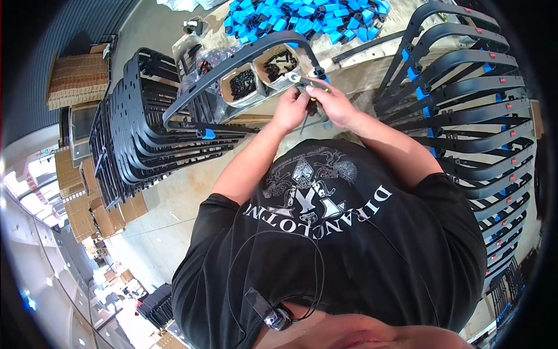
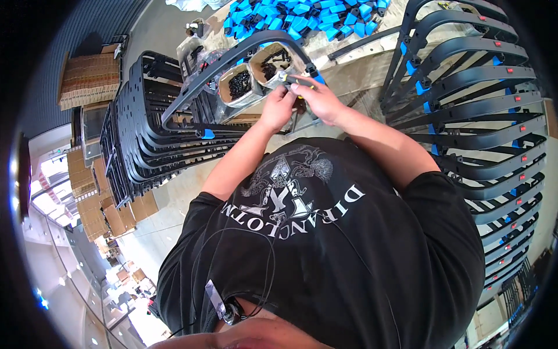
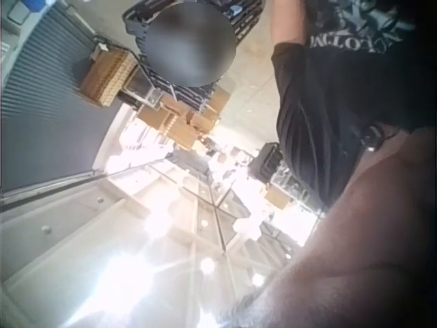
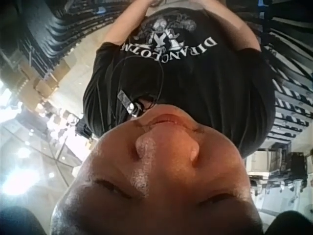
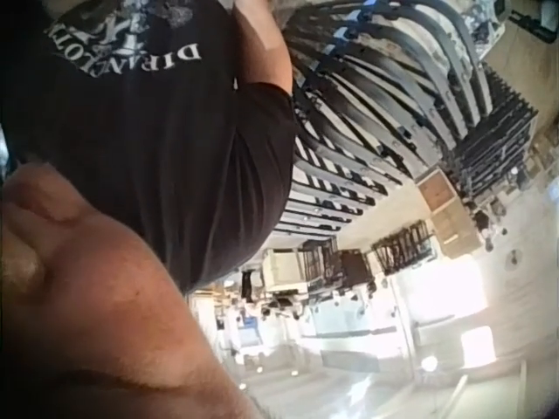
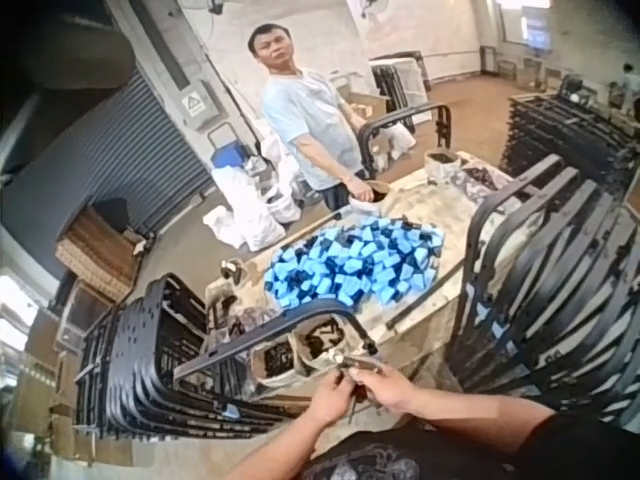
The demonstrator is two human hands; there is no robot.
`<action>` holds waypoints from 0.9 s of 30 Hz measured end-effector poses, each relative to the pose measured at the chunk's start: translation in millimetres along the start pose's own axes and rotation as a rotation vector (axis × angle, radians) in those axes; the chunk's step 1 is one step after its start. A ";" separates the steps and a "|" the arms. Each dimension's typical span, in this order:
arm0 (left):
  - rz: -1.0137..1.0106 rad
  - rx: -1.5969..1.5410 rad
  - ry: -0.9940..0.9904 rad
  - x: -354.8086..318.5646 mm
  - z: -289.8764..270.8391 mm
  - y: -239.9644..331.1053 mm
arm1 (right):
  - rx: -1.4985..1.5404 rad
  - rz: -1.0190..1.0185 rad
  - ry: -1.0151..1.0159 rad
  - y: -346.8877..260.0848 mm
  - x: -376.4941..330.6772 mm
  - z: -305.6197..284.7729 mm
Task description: Assembling metal frames by attaching blue plastic protective components and securing them with bolts and a wrench.
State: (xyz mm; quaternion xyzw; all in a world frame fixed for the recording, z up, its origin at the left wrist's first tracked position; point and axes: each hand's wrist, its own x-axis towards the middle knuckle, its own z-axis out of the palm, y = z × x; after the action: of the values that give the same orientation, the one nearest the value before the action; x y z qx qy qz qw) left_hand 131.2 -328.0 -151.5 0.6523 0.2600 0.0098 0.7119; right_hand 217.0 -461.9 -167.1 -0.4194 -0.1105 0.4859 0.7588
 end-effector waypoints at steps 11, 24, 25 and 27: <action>-0.108 0.325 0.156 33.0 8.7 -10.1 | -0.414 0.074 0.473 -36.2 5.9 -82.1; -0.261 -0.078 0.055 47.0 34.4 13.1 | -0.105 0.074 0.468 -25.7 49.0 -103.7; -0.269 -0.106 0.025 47.5 33.5 15.5 | -0.103 0.076 0.468 -22.4 50.3 -105.7; -0.278 -0.131 -0.004 48.2 32.6 16.9 | -0.126 0.003 0.488 -11.9 56.3 -110.1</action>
State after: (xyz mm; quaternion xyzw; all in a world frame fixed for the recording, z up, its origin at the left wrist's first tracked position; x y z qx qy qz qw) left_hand 190.9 -338.6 -152.6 0.5622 0.3452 -0.0731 0.7480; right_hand 316.4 -475.5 -240.4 -0.5710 0.0463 0.3635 0.7347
